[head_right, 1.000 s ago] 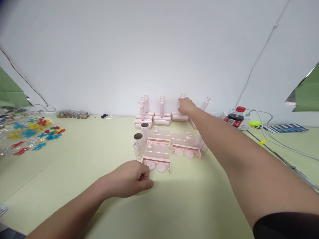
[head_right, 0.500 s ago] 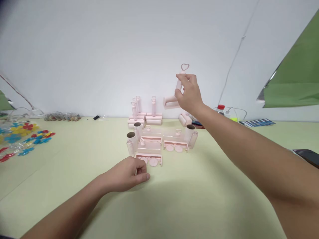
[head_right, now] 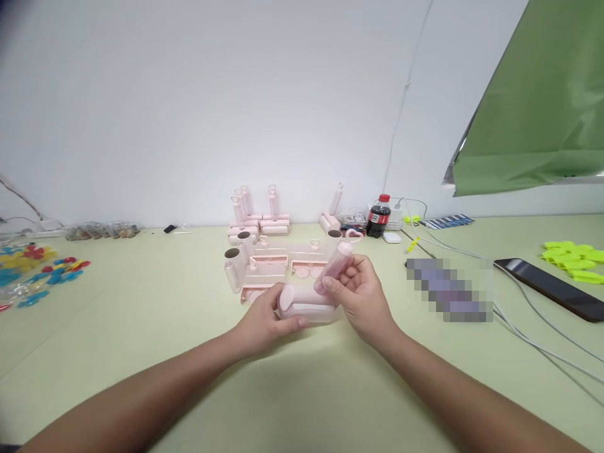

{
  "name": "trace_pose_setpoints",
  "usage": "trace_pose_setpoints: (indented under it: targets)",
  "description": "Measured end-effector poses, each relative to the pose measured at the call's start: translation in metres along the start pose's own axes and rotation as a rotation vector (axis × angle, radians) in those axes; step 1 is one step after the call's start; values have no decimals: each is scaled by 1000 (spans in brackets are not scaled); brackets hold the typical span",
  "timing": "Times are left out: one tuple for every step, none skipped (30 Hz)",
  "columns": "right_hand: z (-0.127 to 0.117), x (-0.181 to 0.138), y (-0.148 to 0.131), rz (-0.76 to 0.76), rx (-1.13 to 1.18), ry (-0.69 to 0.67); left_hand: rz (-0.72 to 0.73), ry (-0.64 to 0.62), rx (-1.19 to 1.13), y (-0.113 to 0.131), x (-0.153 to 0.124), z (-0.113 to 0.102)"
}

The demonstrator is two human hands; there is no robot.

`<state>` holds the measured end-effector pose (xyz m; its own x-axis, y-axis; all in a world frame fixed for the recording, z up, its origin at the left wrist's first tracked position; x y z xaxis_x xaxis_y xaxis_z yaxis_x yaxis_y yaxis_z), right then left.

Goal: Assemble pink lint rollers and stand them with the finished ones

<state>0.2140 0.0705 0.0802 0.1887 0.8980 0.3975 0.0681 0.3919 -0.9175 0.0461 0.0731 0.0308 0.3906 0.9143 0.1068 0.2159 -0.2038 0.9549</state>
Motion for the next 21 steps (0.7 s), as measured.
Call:
trace_pose_setpoints:
  targets:
    - [-1, -1, 8, 46, -23, -40, 4, 12, 18, 0, 2, 3]
    - [-1, -1, 16, 84, -57, -92, 12, 25, 36, 2, 4, 6]
    - [-2, 0, 22, 109, -87, -138, 27, 41, 43, 5, 7, 7]
    - [-3, 2, 26, 127, -100, -164, 46, 61, 35, 10, 11, 7]
    - [-7, 5, 29, 144, -83, -160, 67, 84, 13, 16, 16, 7]
    - [-13, 9, 31, 157, -31, -123, 85, 105, -20, 21, 21, 5]
    - [-21, 13, 31, 162, 49, -56, 101, 125, -59, 26, 28, 2]
    - [-32, 18, 30, 155, 141, 29, 113, 140, -96, 32, 35, -1]
    - [-44, 23, 29, 140, 232, 124, 121, 157, -122, 37, 43, -5]
    - [-56, 28, 27, 120, 315, 217, 126, 174, -132, 41, 51, -11]
    - [-69, 32, 27, 104, 382, 304, 125, 189, -120, 45, 59, -16]
    - [-80, 35, 28, 98, 431, 386, 117, 197, -80, 49, 66, -20]
    - [-90, 38, 31, 106, 466, 454, 103, 181, -2, 52, 73, -21]
    - [-98, 41, 34, 123, 494, 506, 94, 152, 108, 55, 78, -19]
    - [-104, 43, 38, 144, 520, 550, 90, 109, 243, 58, 82, -14]
    - [-108, 44, 43, 169, 547, 582, 97, 55, 395, 59, 85, -6]
    - [-110, 45, 47, 192, 574, 607, 122, -6, 552, 60, 87, 6]
    - [-110, 45, 50, 212, 602, 626, 163, -72, 704, 60, 87, 20]
    - [-110, 45, 53, 232, 632, 638, 213, -140, 842, 58, 86, 36]
    - [-107, 45, 56, 253, 658, 635, 274, -203, 961, 55, 84, 53]
    - [-103, 45, 58, 281, 674, 607, 329, -249, 1058, 51, 83, 67]
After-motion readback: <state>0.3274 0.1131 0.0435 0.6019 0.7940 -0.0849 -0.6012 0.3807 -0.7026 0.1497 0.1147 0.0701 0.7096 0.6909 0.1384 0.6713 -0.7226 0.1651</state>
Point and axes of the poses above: each hand's wrist, its own x-axis towards the middle knuckle, its own z-axis out of the palm, y = z × x, the point moved 10 cm from there along x, towards the middle knuckle, and after that the axes turned 4 degrees about y, right-handed, at the moved point
